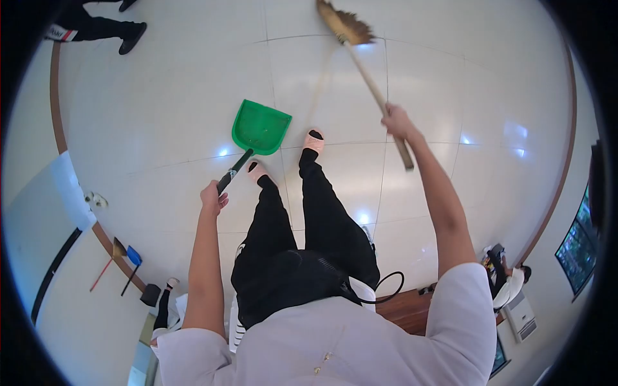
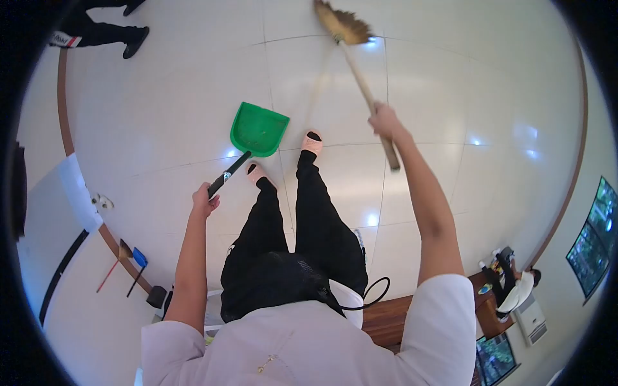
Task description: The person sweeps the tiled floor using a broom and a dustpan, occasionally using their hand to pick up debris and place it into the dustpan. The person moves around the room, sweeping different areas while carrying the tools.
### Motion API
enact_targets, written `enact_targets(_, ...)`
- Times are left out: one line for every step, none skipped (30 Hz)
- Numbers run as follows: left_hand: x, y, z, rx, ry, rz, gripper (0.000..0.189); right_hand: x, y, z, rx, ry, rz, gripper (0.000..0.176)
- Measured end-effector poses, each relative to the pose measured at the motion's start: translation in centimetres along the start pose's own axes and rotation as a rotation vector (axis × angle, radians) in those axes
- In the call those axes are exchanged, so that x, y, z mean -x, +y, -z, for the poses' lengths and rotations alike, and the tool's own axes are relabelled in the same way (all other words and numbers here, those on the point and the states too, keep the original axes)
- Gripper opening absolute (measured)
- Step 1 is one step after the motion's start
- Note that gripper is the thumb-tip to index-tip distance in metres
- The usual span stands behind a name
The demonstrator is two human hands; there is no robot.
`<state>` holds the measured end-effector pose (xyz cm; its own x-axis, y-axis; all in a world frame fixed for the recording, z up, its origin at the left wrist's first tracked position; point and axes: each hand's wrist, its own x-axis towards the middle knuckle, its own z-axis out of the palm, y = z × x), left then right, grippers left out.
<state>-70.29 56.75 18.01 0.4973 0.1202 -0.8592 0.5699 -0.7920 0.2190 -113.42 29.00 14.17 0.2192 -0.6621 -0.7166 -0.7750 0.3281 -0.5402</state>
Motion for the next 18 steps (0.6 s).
enact_targets(-0.1, 0.6, 0.9, -0.073, 0.029, -0.032, 0.028, 1.7, -1.1, -2.0, 0.006, -0.051, -0.007, 0.023)
enact_targets(0.0, 0.7, 0.8, -0.147, 0.056, -0.064, 0.032, 3.5, -1.2, -3.3, -0.029, -0.107, -0.005, 0.023)
enact_targets(-0.3, 0.8, 0.9, -0.132, 0.058, -0.057, 0.032, 5.4, -1.3, -4.4, -0.064, -0.164, -0.005, 0.022)
enact_targets(-1.1, 0.5, 1.5, -0.140, 0.047, -0.065, 0.033, 7.3, -1.8, -5.5, -0.129, -0.237, -0.011, 0.027)
enact_targets(-1.5, 0.2, 1.7, -0.150, 0.036, -0.073, 0.034, 9.1, -2.1, -5.9, -0.196, -0.310, -0.020, 0.032)
enact_targets(-1.4, 0.4, 1.8, -0.180, 0.005, -0.066, 0.034, 10.8, -3.1, -5.6, -0.274, -0.346, -0.076, 0.039)
enact_targets(-1.6, 0.3, 1.8, -0.172, 0.008, -0.058, 0.034, 12.6, -4.3, -5.2, -0.353, -0.381, -0.133, 0.046)
enact_targets(-1.9, 0.2, 1.9, -0.220, -0.008, -0.059, 0.034, 14.5, -4.7, -5.3, -0.387, -0.383, -0.160, 0.050)
enact_targets(-2.3, 0.3, 2.0, -0.268, -0.023, -0.059, 0.034, 16.3, -5.2, -5.4, -0.422, -0.385, -0.189, 0.055)
enact_targets(-2.6, 0.5, 2.1, -0.415, -0.003, -0.085, 0.038, 18.3, -5.7, -5.6, -0.405, -0.379, -0.202, 0.054)
enact_targets(-2.7, 0.5, 2.3, -0.405, 0.001, -0.075, 0.038, 20.5, -6.4, -5.8, -0.387, -0.372, -0.214, 0.054)
enact_targets(-2.7, 0.6, 2.2, -0.810, 0.168, -0.357, 0.041, 22.5, -7.0, -5.8, -0.395, -0.347, -0.244, 0.055)
enact_targets(-2.5, 0.8, 1.7, -1.210, 0.338, -0.646, 0.044, 24.3, -7.5, -5.7, -0.403, -0.317, -0.271, 0.056)
enact_targets(-1.3, 1.8, 0.8, -1.286, 0.351, -0.703, 0.044, 26.0, -7.7, -5.7, -0.445, -0.299, -0.305, 0.055)
enact_targets(-0.3, 2.6, -0.3, -1.363, 0.364, -0.760, 0.045, 27.5, -7.7, -5.8, -0.487, -0.280, -0.339, 0.055)
enact_targets(-1.2, 2.8, -1.3, -1.248, 0.279, -0.913, 0.040, 28.8, -7.4, -6.4, -0.555, -0.284, -0.373, 0.052)
enact_targets(-2.3, 2.9, -2.3, -1.128, 0.190, -1.056, 0.034, 30.0, -7.1, -6.9, -0.623, -0.290, -0.413, 0.048)
enact_targets(-3.8, 2.4, -4.2, -0.944, 0.027, -1.014, 0.032, 31.0, -7.2, -7.4, -0.655, -0.291, -0.435, 0.044)
